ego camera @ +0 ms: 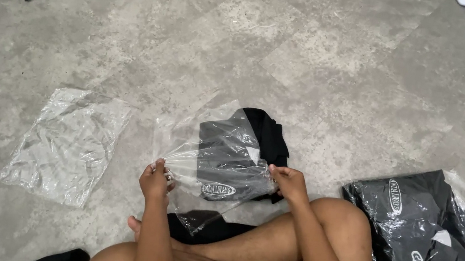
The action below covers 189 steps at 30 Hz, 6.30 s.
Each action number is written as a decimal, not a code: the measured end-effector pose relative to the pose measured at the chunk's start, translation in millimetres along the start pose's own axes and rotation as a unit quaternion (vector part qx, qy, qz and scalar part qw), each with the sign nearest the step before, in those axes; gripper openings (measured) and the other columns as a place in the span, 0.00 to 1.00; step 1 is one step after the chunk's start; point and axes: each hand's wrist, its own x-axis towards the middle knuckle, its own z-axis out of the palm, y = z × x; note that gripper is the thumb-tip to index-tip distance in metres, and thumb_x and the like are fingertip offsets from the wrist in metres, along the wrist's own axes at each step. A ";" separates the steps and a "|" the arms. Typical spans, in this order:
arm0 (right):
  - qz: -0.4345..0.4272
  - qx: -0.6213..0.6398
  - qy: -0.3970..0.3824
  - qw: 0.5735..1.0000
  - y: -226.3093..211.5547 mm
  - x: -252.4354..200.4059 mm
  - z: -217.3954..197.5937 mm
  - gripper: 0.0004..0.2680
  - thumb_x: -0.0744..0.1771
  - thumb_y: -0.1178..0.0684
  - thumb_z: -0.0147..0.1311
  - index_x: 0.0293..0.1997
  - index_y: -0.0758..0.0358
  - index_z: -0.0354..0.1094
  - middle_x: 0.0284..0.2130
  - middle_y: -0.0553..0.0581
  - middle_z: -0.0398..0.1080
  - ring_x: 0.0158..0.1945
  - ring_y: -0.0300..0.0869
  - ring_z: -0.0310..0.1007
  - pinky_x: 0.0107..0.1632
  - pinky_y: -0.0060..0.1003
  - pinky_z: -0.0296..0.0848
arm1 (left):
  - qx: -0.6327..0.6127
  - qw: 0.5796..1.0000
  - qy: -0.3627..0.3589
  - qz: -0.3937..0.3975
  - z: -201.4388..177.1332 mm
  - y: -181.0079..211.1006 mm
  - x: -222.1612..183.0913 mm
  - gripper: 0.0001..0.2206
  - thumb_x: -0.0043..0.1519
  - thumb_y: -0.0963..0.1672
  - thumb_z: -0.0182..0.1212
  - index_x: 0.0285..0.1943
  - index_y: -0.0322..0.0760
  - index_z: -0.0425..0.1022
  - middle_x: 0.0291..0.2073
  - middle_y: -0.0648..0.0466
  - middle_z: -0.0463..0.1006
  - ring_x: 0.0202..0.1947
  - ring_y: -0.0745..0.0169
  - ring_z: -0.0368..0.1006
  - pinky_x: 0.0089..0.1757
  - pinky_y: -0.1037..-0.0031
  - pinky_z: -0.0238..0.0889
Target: Folding black shirts and inserting them into clear plastic bags for packaging.
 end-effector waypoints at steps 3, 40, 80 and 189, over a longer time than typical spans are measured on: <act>0.011 0.012 -0.057 0.998 -7.1 -8.8 3.5 0.10 0.59 0.54 0.61 0.39 0.69 0.71 0.23 0.58 0.71 0.21 0.36 0.64 0.21 0.25 0.66 | 0.014 1.000 0.007 -0.006 -2.9 -10.9 11.9 0.08 0.59 0.46 0.54 0.40 0.38 0.70 0.25 0.54 0.70 0.22 0.65 0.67 0.23 0.72 0.67; -0.223 -0.549 -0.230 0.772 -94.0 5.3 17.6 0.18 0.67 0.36 0.28 0.62 0.42 0.53 0.64 0.54 0.46 0.68 0.49 0.39 0.62 0.51 0.52 | 0.566 0.799 -0.090 0.181 9.8 1.5 25.7 0.31 0.60 0.57 0.36 0.69 0.41 0.46 0.68 0.45 0.45 0.68 0.47 0.39 0.58 0.51 0.44; -0.017 -0.121 -0.341 0.932 -80.7 95.9 -83.7 0.16 0.53 0.69 0.54 0.42 0.76 0.68 0.32 0.61 0.73 0.34 0.43 0.69 0.42 0.31 0.67 | 0.418 0.767 -0.275 0.402 94.7 -12.2 -73.1 0.36 0.53 0.53 0.59 0.64 0.30 0.51 0.61 0.45 0.57 0.61 0.53 0.52 0.57 0.61 0.38; 0.183 0.240 -0.121 0.946 -42.4 -39.5 48.3 0.18 0.61 0.59 0.50 0.55 0.74 0.57 0.46 0.69 0.66 0.46 0.50 0.66 0.46 0.36 0.67 | 0.091 0.991 -0.085 -0.049 49.1 -40.6 -35.9 0.22 0.54 0.52 0.56 0.45 0.29 0.70 0.40 0.47 0.74 0.42 0.58 0.70 0.44 0.73 0.61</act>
